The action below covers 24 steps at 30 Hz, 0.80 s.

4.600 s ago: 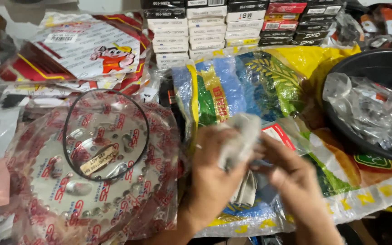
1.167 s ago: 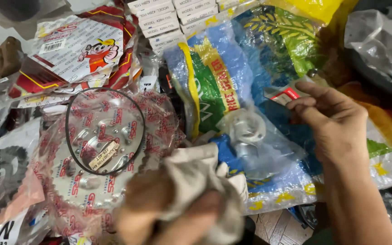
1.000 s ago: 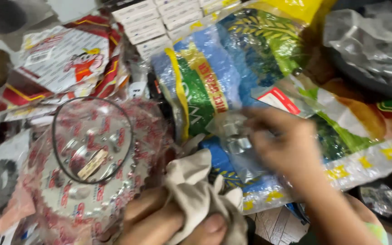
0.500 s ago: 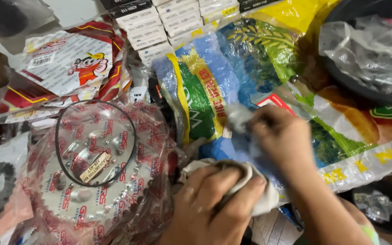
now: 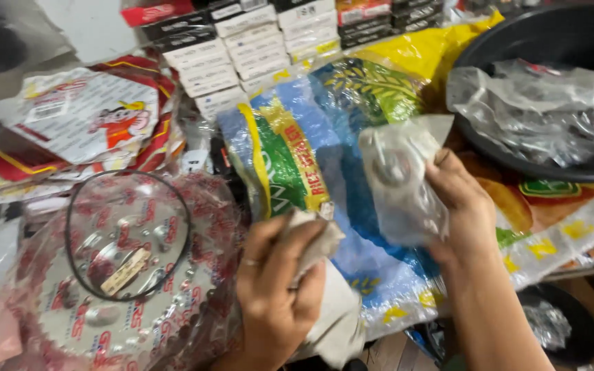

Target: Sorting and organizing various motorcycle parts into different containers

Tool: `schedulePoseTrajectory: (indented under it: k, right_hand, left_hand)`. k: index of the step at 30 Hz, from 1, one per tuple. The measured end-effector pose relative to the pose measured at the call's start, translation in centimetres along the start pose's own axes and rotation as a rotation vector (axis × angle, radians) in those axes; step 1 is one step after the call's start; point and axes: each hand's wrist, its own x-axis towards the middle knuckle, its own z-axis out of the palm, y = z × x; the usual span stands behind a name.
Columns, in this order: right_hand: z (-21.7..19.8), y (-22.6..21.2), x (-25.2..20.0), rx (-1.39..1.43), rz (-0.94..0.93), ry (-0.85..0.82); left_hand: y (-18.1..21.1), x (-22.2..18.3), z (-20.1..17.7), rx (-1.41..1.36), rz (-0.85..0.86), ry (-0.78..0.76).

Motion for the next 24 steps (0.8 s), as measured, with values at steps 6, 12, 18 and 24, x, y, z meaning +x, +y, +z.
schedulePoseTrajectory:
  k: [6,12,18,24]
  right_hand:
    - [3.6,2.1,-3.9,0.117,0.213,-0.260]
    - [6.1,4.7,-6.1,0.168,0.340,-0.220]
    - [3.3,7.1,-3.9,0.260,0.378,0.054]
    - [4.0,6.2,-4.2,0.091,0.314,-0.137]
  left_hand:
    - [-2.2,-2.0,0.3,0.120,0.043,0.099]
    - [-0.6,0.7,0.3,0.067,0.070,-0.020]
    - [0.2,1.0,1.5,-0.031,0.238,-0.165]
    - [-0.8,0.6,1.2,0.014,0.210,-0.108]
